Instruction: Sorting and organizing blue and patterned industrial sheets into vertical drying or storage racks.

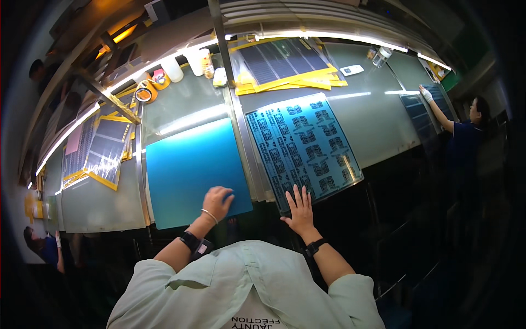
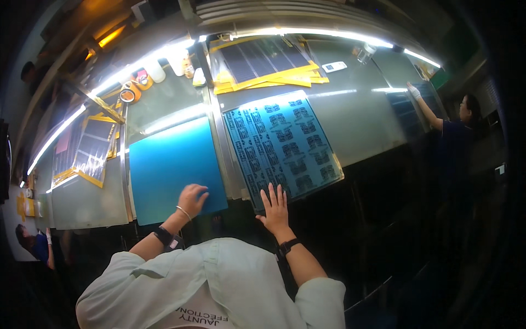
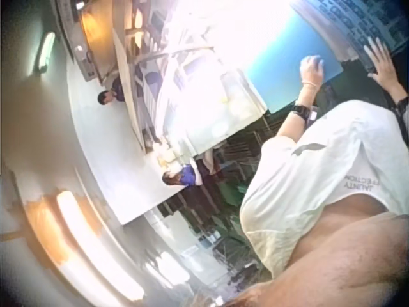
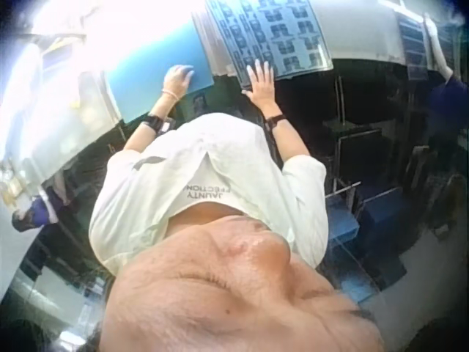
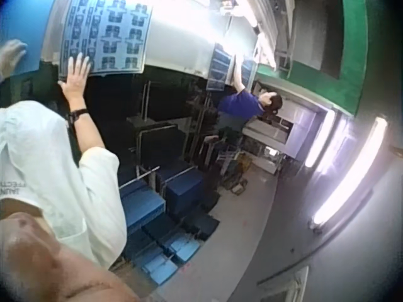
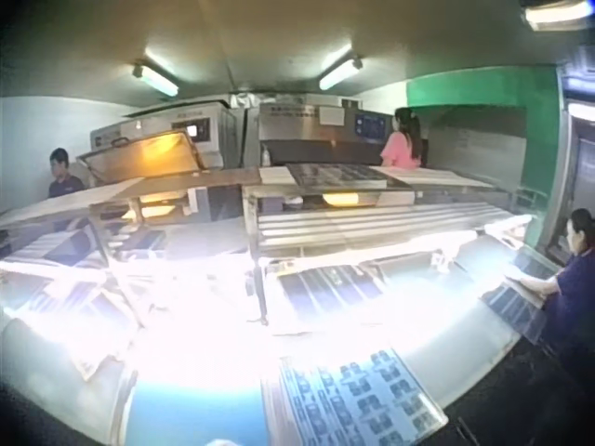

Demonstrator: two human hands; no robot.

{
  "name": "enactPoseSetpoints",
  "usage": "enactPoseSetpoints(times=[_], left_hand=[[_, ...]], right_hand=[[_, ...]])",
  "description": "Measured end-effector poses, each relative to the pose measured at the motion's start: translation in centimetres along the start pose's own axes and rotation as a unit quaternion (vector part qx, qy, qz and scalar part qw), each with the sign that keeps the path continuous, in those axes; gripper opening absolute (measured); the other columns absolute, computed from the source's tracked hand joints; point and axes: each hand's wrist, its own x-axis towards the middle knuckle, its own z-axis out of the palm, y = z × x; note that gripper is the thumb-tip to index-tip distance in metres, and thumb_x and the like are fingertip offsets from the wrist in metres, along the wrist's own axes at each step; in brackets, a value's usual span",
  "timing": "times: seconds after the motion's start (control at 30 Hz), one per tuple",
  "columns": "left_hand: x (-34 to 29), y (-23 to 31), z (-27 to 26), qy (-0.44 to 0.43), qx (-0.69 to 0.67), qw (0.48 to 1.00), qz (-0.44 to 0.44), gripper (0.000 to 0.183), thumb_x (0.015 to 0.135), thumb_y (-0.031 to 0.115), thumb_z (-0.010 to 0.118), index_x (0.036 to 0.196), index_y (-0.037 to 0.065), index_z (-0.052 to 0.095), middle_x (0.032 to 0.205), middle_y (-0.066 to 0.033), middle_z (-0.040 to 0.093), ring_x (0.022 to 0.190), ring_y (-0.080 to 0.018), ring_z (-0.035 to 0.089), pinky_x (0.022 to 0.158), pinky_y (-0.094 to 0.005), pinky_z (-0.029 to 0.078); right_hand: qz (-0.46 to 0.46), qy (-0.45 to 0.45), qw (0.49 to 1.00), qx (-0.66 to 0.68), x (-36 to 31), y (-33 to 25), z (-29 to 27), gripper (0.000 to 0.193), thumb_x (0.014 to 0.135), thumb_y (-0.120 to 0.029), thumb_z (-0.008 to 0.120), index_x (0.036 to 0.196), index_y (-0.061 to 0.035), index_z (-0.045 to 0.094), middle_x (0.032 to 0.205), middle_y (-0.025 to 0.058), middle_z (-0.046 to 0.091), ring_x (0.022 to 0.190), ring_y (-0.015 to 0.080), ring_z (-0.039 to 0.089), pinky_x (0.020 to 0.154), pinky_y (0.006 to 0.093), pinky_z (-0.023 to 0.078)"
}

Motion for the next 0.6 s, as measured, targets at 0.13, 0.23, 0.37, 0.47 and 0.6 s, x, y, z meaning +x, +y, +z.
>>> enactPoseSetpoints(times=[0.13,0.23,0.37,0.47,0.6], left_hand=[[0.4,3.0,2.4,-0.233,-0.100,0.962,-0.105,0.029,0.076,0.024,0.062,0.100,0.007,0.060,0.106,-0.0144,0.056,0.103,-0.0329,0.049,0.086,-0.0408,0.039],[-0.6,2.1,2.2,-0.005,0.047,0.998,0.035,0.054,0.069,0.036,0.067,0.113,0.008,0.053,0.124,-0.0155,0.045,0.115,-0.0332,0.041,0.091,-0.0436,0.036],[-2.9,1.4,0.2,-0.061,0.243,0.961,-0.120,0.108,0.053,0.048,0.076,0.138,0.011,0.019,0.144,-0.0172,0.008,0.133,-0.0364,0.007,0.102,-0.0533,0.016],[-5.1,-1.5,0.7,-0.031,0.262,0.960,-0.096,0.104,0.056,0.044,0.076,0.138,0.011,0.020,0.144,-0.0172,0.010,0.132,-0.0369,0.010,0.102,-0.0528,0.017],[-6.2,-2.9,0.8,0.032,0.260,0.963,-0.065,0.094,0.059,0.025,0.073,0.137,0.012,0.023,0.143,-0.0181,0.013,0.132,-0.0376,0.011,0.103,-0.0519,0.018]], right_hand=[[-0.002,0.022,1.000,0.019,0.2,0.8,1.0,0.081,0.062,-0.026,0.073,0.132,-0.0137,0.034,0.142,0.0132,0.021,0.131,0.0362,0.015,0.106,0.0471,0.015],[-0.008,0.061,0.998,0.019,0.8,0.7,1.3,0.076,0.061,-0.014,0.069,0.130,-0.0141,0.037,0.140,0.0124,0.025,0.129,0.0358,0.019,0.105,0.0466,0.018],[-0.002,0.079,0.997,-0.001,0.5,1.0,1.1,0.065,0.066,-0.015,0.065,0.127,-0.0145,0.041,0.138,0.0110,0.029,0.128,0.0356,0.023,0.105,0.0469,0.020],[0.000,0.083,0.997,0.003,0.4,0.8,1.3,0.063,0.066,-0.006,0.060,0.126,-0.0144,0.041,0.139,0.0108,0.029,0.128,0.0358,0.022,0.105,0.0472,0.019],[-0.013,0.061,0.998,-0.012,0.8,-0.2,1.1,0.062,0.066,-0.006,0.059,0.125,-0.0130,0.042,0.139,0.0107,0.029,0.129,0.0353,0.021,0.106,0.0473,0.018]])
